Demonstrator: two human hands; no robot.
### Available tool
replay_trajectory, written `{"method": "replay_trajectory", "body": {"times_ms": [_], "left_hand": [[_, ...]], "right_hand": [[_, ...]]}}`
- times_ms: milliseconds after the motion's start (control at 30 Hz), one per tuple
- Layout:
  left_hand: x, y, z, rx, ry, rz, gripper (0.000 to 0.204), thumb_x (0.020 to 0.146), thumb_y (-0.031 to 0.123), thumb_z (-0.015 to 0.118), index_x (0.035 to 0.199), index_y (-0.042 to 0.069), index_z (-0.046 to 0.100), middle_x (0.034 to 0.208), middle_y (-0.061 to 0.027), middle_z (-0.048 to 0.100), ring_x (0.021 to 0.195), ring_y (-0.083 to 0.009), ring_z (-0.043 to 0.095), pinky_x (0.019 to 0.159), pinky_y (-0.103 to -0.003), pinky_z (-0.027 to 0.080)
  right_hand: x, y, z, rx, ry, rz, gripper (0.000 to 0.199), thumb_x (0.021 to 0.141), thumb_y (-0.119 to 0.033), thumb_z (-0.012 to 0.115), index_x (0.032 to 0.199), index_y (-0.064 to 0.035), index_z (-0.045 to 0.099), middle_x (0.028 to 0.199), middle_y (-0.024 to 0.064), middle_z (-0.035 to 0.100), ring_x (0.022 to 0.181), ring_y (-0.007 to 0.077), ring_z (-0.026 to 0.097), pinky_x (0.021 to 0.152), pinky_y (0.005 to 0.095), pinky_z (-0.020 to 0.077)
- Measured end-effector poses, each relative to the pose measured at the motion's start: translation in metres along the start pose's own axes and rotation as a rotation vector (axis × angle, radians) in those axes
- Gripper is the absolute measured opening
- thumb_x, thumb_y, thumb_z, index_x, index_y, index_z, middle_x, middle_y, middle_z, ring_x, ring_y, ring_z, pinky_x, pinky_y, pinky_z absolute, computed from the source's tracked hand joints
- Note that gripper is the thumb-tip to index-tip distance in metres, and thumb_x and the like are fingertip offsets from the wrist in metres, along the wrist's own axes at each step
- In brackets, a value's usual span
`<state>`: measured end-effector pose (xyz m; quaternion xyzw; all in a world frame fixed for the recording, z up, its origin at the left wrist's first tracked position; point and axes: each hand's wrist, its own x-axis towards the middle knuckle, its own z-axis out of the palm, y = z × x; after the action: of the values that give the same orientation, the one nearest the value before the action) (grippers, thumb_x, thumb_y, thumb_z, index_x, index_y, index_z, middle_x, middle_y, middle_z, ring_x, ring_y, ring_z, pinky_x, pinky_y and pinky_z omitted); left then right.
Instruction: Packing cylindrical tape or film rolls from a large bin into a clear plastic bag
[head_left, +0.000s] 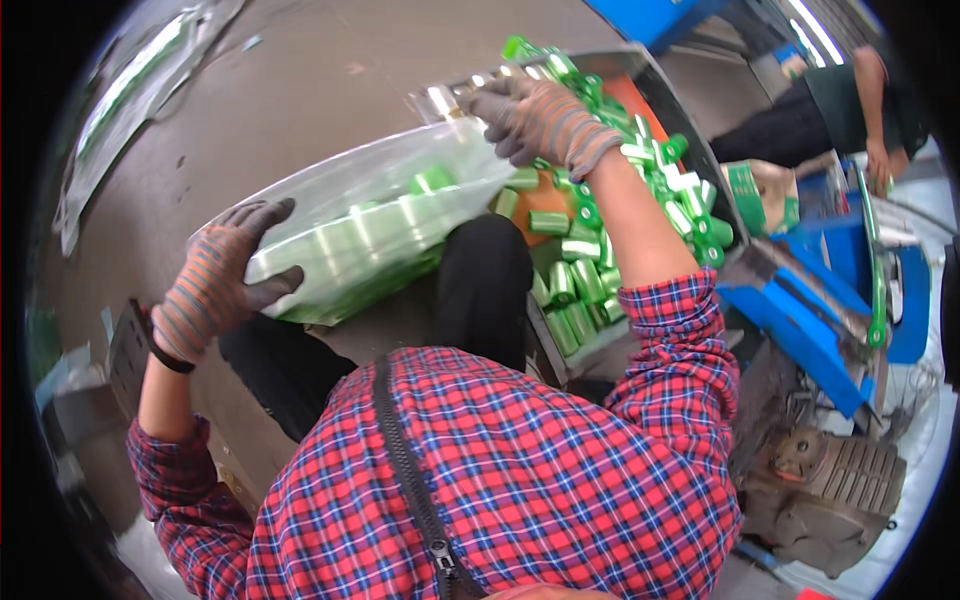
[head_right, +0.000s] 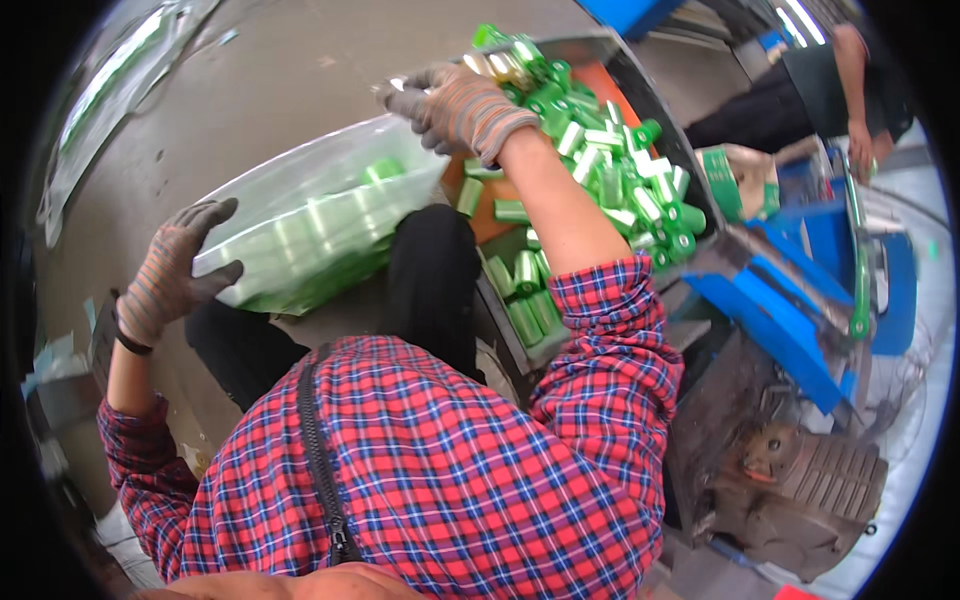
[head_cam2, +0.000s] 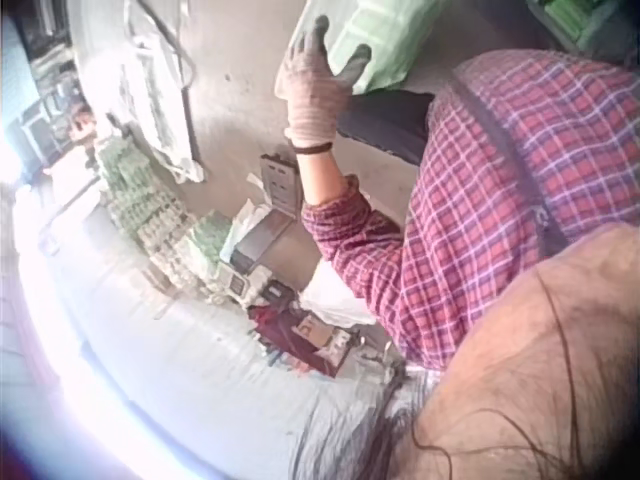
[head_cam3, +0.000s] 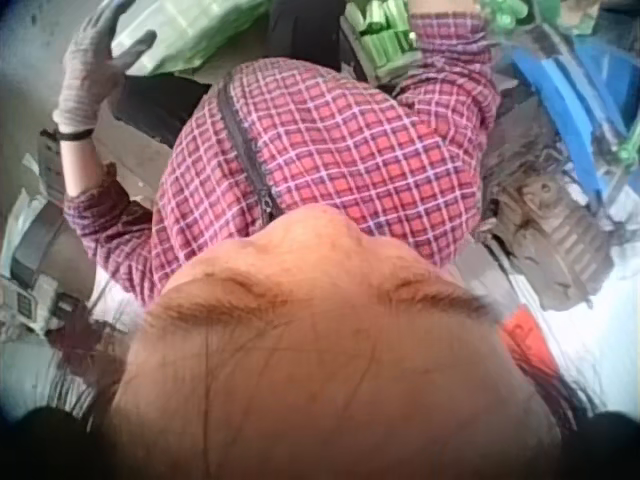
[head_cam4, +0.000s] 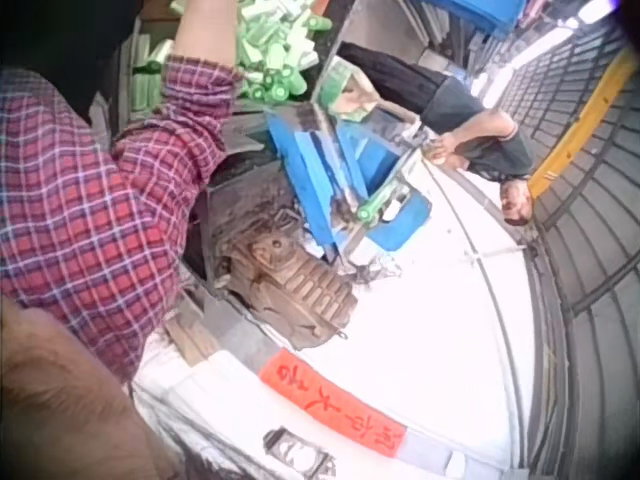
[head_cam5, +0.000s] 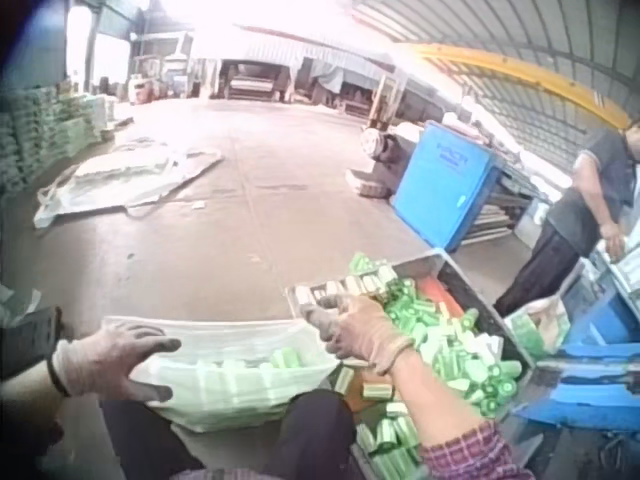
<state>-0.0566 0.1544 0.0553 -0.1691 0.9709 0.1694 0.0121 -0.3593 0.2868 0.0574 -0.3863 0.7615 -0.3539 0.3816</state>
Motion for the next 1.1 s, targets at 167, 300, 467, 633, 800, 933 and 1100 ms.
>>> {"method": "replay_trajectory", "body": {"times_ms": [167, 300, 467, 633, 800, 933, 1100], "left_hand": [[0.042, 0.009, 0.068, 0.109, 0.097, -0.019, 0.053, 0.068, 0.027, 0.067, 0.113, 0.003, 0.051, 0.094, -0.0183, 0.058, 0.091, -0.0338, 0.054, 0.078, -0.04, 0.042], [0.038, 0.017, 0.077, 0.0, -0.069, -0.054, 0.029, 0.071, 0.027, 0.065, 0.091, 0.006, 0.061, 0.062, -0.0129, 0.056, 0.062, -0.0293, 0.056, 0.06, -0.04, 0.042], [0.027, 0.025, 0.074, -0.025, 0.002, -0.023, 0.024, 0.063, 0.02, 0.07, 0.081, 0.007, 0.062, 0.053, -0.0072, 0.051, 0.052, -0.0252, 0.052, 0.054, -0.035, 0.038], [0.034, 0.028, 0.063, -0.192, -0.042, -0.187, 0.041, 0.054, 0.021, 0.072, 0.089, 0.003, 0.061, 0.054, -0.0054, 0.049, 0.051, -0.0219, 0.05, 0.054, -0.034, 0.037], [0.04, 0.026, 0.053, -0.193, -0.13, -0.243, 0.042, 0.059, 0.023, 0.068, 0.095, 0.002, 0.06, 0.062, -0.0065, 0.053, 0.06, -0.0225, 0.053, 0.061, -0.034, 0.038], [0.045, 0.029, 0.045, -0.217, -0.027, -0.203, 0.043, 0.061, 0.022, 0.065, 0.098, 0.001, 0.059, 0.07, -0.0073, 0.057, 0.066, -0.0239, 0.055, 0.067, -0.035, 0.041], [0.048, 0.037, 0.042, -0.177, -0.036, -0.004, 0.058, 0.061, 0.033, 0.068, 0.106, -0.001, 0.055, 0.077, -0.0115, 0.059, 0.075, -0.0266, 0.056, 0.073, -0.036, 0.042]], "right_hand": [[-0.001, 0.174, -0.065, -0.583, 0.253, -0.107, 0.029, 0.082, -0.021, 0.052, 0.107, -0.0067, 0.052, 0.075, 0.0145, 0.058, 0.064, 0.0257, 0.059, 0.055, 0.0334, 0.0492], [-0.03, 0.435, -0.051, -0.788, -0.038, 0.607, 0.044, 0.08, -0.038, 0.053, 0.105, -0.0031, 0.056, 0.104, 0.0217, 0.057, 0.096, 0.0317, 0.057, 0.082, 0.0409, 0.0461], [-0.047, 0.442, 0.016, -0.83, 0.248, 1.007, 0.066, 0.07, -0.052, 0.062, 0.118, -0.0092, 0.049, 0.126, 0.0114, 0.046, 0.114, 0.0279, 0.046, 0.092, 0.0373, 0.0399], [0.0, 0.443, 0.019, -0.656, 0.389, 1.254, 0.089, 0.061, -0.064, 0.063, 0.122, -0.0033, 0.042, 0.124, 0.0105, 0.047, 0.116, 0.0243, 0.043, 0.091, 0.0364, 0.0376], [0.019, 0.451, -0.008, -0.631, 0.156, 1.378, 0.073, 0.055, -0.062, 0.07, 0.104, -0.0094, 0.061, 0.112, 0.0081, 0.057, 0.106, 0.0215, 0.052, 0.084, 0.0302, 0.0431], [-0.023, 0.479, 0.025, -1.038, 0.652, 0.637, 0.069, 0.058, -0.061, 0.068, 0.097, -0.0048, 0.063, 0.098, 0.0072, 0.062, 0.087, 0.0255, 0.059, 0.075, 0.034, 0.0468], [-0.083, 0.434, -0.014, 0.472, 0.848, 0.461, 0.074, 0.071, -0.062, 0.057, 0.122, -0.0095, 0.045, 0.117, 0.0088, 0.051, 0.105, 0.0235, 0.048, 0.089, 0.038, 0.0392]]}}
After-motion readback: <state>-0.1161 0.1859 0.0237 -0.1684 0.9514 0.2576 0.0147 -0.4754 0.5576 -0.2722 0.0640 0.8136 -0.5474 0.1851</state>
